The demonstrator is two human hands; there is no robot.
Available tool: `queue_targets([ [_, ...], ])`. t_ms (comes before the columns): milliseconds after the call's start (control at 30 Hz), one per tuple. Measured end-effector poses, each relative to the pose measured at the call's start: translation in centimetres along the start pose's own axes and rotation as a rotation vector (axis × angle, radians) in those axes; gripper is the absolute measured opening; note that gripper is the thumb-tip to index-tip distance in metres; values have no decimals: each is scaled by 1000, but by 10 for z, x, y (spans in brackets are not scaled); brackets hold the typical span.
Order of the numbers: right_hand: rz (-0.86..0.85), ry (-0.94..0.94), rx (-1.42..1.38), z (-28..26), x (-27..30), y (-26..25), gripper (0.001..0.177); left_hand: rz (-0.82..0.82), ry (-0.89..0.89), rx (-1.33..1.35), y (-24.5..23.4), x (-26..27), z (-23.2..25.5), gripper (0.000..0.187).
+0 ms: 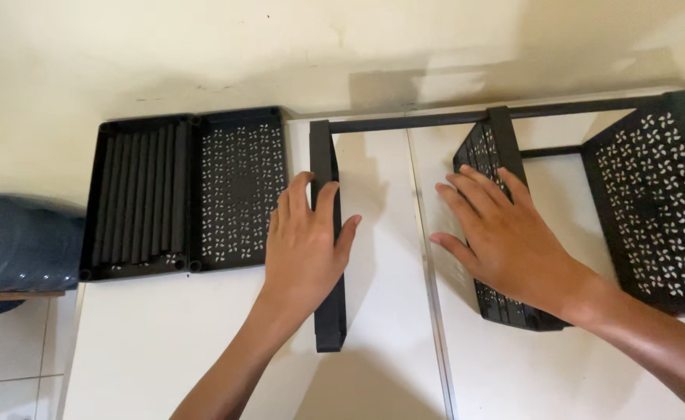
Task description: The person assembles a black plastic shelving unit by inserting cylindrical rods into slots on perforated panels. They repeatedly pick up rods from a tray, align them with the frame, and press them into place to build the structure.
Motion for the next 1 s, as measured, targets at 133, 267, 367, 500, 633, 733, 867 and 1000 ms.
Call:
queue_targets([
  [133,-23,84,137,14,15,7,60,-115,-134,23,16,1,-11,49],
  [267,-17,154,66,31,21,17,61,-120,-165,171,24,7,-17,42],
  [367,-3,206,-26,36,23,26,59,-3,-93,181,17,11,-13,37],
  [500,30,296,-84,43,27,28,55,58,-87,239,13,17,-12,34],
  [633,153,384,-153,53,28,14,57,135,-56,255,1,23,-6,34],
  [733,228,491,-270,63,28,1,59,198,-18,245,-7,25,-2,33],
  [867,400,536,-329,61,30,-15,60,321,41,198,-12,29,2,31],
  [1000,523,523,-337,48,35,-23,60,422,77,207,-12,34,-5,30],
])
Point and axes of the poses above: each hand's wrist, its own x-axis away from the middle knuckle, its own y-axis out of the palm, z = x × y, the point moved 7 cm from there along -x, towards the middle knuckle, and after that the axes turned 3 degrees about y, right-handed, at the moved point
